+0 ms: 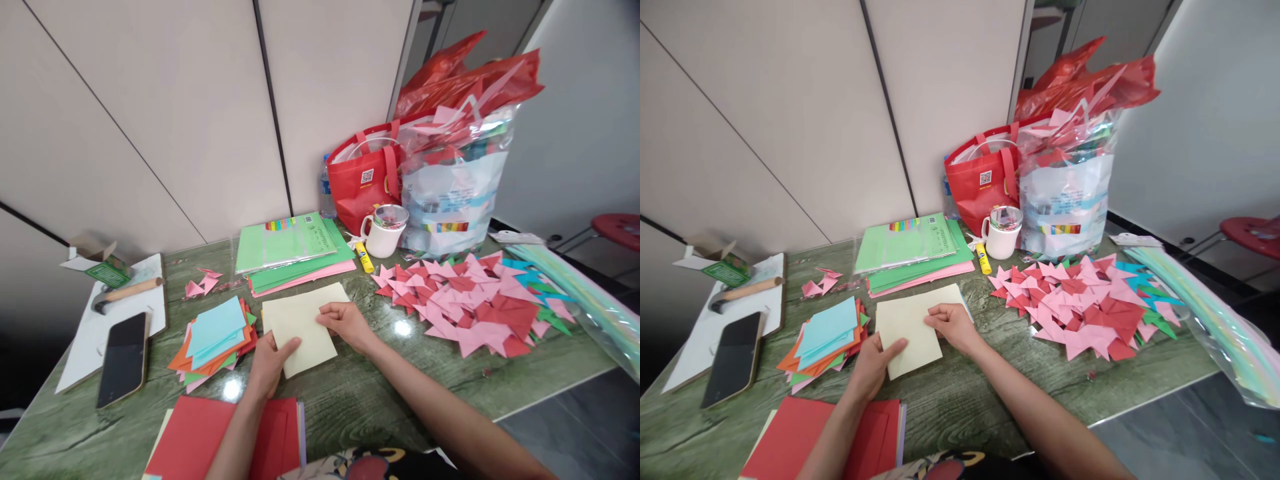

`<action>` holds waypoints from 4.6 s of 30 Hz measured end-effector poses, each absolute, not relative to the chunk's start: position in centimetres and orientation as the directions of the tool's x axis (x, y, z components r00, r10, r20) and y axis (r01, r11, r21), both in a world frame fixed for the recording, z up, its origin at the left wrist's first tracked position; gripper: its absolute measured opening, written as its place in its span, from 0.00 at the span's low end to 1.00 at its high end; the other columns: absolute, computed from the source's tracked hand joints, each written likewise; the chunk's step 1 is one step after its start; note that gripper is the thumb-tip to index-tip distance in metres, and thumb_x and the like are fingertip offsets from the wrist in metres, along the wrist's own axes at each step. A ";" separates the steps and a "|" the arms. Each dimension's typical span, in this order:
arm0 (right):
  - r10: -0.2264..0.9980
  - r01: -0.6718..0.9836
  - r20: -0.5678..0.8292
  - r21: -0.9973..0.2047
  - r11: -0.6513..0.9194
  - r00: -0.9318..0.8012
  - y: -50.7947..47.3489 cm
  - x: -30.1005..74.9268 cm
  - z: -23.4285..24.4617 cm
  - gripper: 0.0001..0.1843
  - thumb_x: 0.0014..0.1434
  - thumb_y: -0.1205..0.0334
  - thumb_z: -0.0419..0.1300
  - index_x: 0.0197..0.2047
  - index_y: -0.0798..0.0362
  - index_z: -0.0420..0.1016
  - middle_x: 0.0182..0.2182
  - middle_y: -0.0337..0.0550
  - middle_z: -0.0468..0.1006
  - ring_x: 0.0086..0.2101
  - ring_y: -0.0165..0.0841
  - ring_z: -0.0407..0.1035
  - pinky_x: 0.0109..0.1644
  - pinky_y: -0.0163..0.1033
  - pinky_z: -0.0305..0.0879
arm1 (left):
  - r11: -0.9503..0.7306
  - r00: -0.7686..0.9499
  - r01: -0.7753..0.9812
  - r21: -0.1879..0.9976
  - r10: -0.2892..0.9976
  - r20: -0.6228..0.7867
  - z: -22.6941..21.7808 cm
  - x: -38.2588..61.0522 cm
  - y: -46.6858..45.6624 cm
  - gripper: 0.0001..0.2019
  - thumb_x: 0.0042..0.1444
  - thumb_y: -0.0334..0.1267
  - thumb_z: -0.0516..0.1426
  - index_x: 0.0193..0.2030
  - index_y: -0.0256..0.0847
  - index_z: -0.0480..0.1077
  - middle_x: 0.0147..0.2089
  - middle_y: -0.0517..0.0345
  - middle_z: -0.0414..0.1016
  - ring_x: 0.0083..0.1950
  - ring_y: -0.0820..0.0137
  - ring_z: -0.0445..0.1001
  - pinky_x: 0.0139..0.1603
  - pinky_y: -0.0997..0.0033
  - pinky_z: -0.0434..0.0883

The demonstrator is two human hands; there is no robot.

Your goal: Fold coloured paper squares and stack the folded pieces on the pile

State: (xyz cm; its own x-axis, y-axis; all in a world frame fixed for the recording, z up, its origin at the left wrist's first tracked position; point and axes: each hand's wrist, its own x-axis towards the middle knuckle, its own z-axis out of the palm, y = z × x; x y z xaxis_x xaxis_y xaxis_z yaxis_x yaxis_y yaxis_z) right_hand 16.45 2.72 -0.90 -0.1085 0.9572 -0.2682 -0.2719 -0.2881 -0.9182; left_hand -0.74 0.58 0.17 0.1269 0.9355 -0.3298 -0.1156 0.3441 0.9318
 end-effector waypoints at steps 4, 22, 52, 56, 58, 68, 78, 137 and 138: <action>0.958 -0.276 -0.264 -0.918 -0.285 -0.111 2.7 16.5 -0.8 0.21 0.33 0.52 0.67 0.29 0.56 0.70 0.20 0.35 0.74 0.21 0.28 0.67 0.26 0.35 0.64 | 0.346 0.114 -0.109 0.932 0.936 -0.334 0.2 -0.7 0.6 0.18 0.38 0.37 0.63 0.37 0.32 0.71 0.36 0.45 0.78 0.37 0.58 0.75 0.33 0.65 0.71; 0.966 -0.281 -0.239 -0.925 -0.257 -0.098 2.7 16.5 -0.6 0.19 0.34 0.53 0.67 0.27 0.56 0.71 0.18 0.34 0.73 0.19 0.26 0.65 0.23 0.32 0.63 | 0.322 0.096 -0.029 0.946 0.943 -0.318 0.1 -0.8 0.5 0.17 0.38 0.38 0.63 0.37 0.31 0.72 0.39 0.45 0.77 0.32 0.62 0.75 0.30 0.68 0.71; 0.973 -0.260 -0.227 -0.937 -0.232 -0.048 2.9 16.4 -1.3 0.19 0.33 0.50 0.66 0.25 0.54 0.70 0.17 0.34 0.73 0.19 0.30 0.67 0.23 0.36 0.65 | 0.365 0.131 -0.135 0.921 0.928 -0.349 -0.2 -0.8 0.6 0.20 0.40 0.41 0.63 0.40 0.32 0.72 0.31 0.49 0.78 0.29 0.62 0.75 0.28 0.67 0.70; 0.972 -0.258 -0.227 -0.937 -0.234 -0.058 2.9 16.4 -1.3 0.18 0.34 0.50 0.66 0.25 0.54 0.71 0.17 0.34 0.73 0.19 0.30 0.67 0.23 0.35 0.65 | 0.355 0.119 -0.125 0.927 0.932 -0.341 -0.3 -0.8 0.5 0.20 0.39 0.41 0.63 0.40 0.32 0.72 0.31 0.48 0.78 0.29 0.62 0.75 0.27 0.67 0.70; 0.971 -0.262 -0.232 -0.935 -0.240 -0.064 2.9 16.4 -1.3 0.17 0.34 0.51 0.66 0.25 0.54 0.71 0.18 0.34 0.73 0.20 0.30 0.68 0.23 0.35 0.65 | 0.349 0.104 -0.120 0.929 0.935 -0.338 -0.3 -0.8 0.5 0.21 0.39 0.41 0.63 0.40 0.32 0.72 0.31 0.49 0.78 0.28 0.62 0.75 0.27 0.67 0.70; 0.953 -0.276 -0.239 -0.918 -0.284 -0.184 2.8 16.7 -1.2 0.21 0.34 0.53 0.67 0.30 0.56 0.70 0.20 0.37 0.75 0.21 0.30 0.69 0.23 0.34 0.66 | 0.317 0.071 -0.144 0.938 0.948 -0.309 -0.3 -1.0 0.6 0.18 0.40 0.40 0.62 0.37 0.32 0.72 0.31 0.48 0.78 0.30 0.62 0.75 0.32 0.65 0.71; 0.951 -0.233 -0.245 -0.930 -0.286 -0.188 2.8 16.7 -1.4 0.21 0.30 0.52 0.68 0.24 0.57 0.68 0.17 0.34 0.72 0.19 0.27 0.66 0.23 0.33 0.64 | 0.329 0.093 -0.123 0.936 0.943 -0.319 -0.1 -1.2 0.7 0.18 0.41 0.41 0.62 0.39 0.31 0.72 0.32 0.47 0.78 0.31 0.62 0.75 0.30 0.66 0.71; 0.943 -0.131 -0.234 -0.954 -0.270 -0.236 2.9 16.8 -1.4 0.21 0.31 0.51 0.68 0.19 0.56 0.63 0.13 0.30 0.64 0.17 0.24 0.59 0.24 0.33 0.62 | 0.223 -0.022 -0.234 0.946 0.972 -0.235 0.6 -2.7 1.2 0.10 0.40 0.40 0.62 0.21 0.36 0.70 0.18 0.62 0.72 0.19 0.74 0.67 0.21 0.77 0.64; 0.943 -0.132 -0.231 -0.954 -0.268 -0.239 2.9 16.8 -1.4 0.21 0.31 0.51 0.68 0.19 0.56 0.63 0.13 0.29 0.63 0.17 0.23 0.58 0.24 0.33 0.62 | 0.222 -0.025 -0.232 0.947 0.972 -0.234 0.6 -2.7 1.2 0.10 0.40 0.40 0.62 0.21 0.36 0.70 0.18 0.61 0.72 0.19 0.74 0.67 0.21 0.77 0.64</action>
State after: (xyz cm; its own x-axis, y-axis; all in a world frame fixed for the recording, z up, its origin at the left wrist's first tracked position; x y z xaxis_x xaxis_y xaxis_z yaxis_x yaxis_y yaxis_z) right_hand 16.83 2.86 -1.42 -0.2391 0.9430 -0.2314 -0.1317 -0.2676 -0.9545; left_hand -2.65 1.20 0.61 -0.0250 0.9719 -0.2341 -0.2323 0.2221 0.9469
